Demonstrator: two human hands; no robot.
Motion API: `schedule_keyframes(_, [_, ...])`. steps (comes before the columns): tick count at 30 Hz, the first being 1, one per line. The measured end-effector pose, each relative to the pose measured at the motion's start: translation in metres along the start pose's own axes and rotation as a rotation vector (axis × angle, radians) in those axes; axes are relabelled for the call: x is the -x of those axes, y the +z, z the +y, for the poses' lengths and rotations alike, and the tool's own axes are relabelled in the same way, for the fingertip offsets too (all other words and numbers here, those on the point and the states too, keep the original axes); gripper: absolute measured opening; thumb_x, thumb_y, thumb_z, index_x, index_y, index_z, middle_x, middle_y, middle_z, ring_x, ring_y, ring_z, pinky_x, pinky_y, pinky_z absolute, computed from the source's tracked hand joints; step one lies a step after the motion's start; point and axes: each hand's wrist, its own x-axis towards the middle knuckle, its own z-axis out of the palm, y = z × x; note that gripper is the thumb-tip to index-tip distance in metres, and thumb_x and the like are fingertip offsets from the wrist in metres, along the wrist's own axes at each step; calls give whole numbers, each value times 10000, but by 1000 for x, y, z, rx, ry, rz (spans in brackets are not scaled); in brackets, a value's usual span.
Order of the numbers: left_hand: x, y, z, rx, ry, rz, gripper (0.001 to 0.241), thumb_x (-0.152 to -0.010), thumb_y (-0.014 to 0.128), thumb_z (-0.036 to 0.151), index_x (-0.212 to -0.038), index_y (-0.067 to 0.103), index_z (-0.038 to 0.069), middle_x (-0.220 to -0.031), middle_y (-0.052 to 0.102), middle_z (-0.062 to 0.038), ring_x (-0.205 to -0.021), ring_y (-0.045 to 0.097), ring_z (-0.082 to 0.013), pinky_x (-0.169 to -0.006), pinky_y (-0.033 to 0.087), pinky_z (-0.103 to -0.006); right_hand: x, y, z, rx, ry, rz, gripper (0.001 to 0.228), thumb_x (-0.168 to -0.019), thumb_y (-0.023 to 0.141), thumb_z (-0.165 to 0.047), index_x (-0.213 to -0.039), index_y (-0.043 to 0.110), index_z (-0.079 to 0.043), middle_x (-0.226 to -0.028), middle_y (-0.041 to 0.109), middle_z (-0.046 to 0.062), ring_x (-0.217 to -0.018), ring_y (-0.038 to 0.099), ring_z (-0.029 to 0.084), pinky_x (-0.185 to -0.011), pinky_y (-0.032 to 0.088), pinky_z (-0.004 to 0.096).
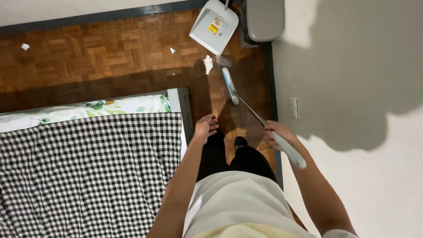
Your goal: Sweep broken white pieces from a wooden floor into a dustpan using a broom.
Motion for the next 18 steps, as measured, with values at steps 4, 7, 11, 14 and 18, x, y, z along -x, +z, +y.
schedule_keyframes(4, [4,-7,3,8,-19,16,460,-1097,452,289,-1493,484,59,-1243,655,-124,-1031,711,-266,-895,581,-436,-4,11,25,166,7,87,134,-958,610,-295,-997,532,-194,-550,478,37,-427,399,252,-325,279,364])
schedule_keyframes(7, [1,-12,-2,39,-21,18,464,-1091,474,294,-1490,482,58,-1257,647,-128,-1039,708,-279,-890,585,-443,-11,58,39,22,-140,192,106,-1004,499,-55,-912,547,-81,-627,521,58,-458,498,153,-397,415,290])
schedule_keyframes(11, [9,-14,4,45,-30,36,468,-1093,468,290,-1500,470,59,-1281,636,-139,-1061,701,-285,-899,581,-446,-202,-42,148,478,-622,-39,509,-849,703,-129,-1273,421,-125,-826,628,110,-701,583,237,-709,465,375])
schedule_keyframes(14, [12,-16,8,35,-44,39,473,-1100,447,281,-1515,452,55,-1289,628,-141,-1069,694,-283,-901,580,-439,-212,39,112,512,-572,-312,179,-828,693,-222,-799,556,-111,-660,494,39,-613,478,230,-654,376,378])
schedule_keyframes(18, [10,-20,9,13,-48,28,464,-1107,418,285,-1519,460,74,-1313,620,-141,-1114,681,-277,-917,574,-428,-171,145,51,-103,99,-272,335,-844,625,-115,-549,467,-106,-524,364,2,-423,431,197,-382,325,346])
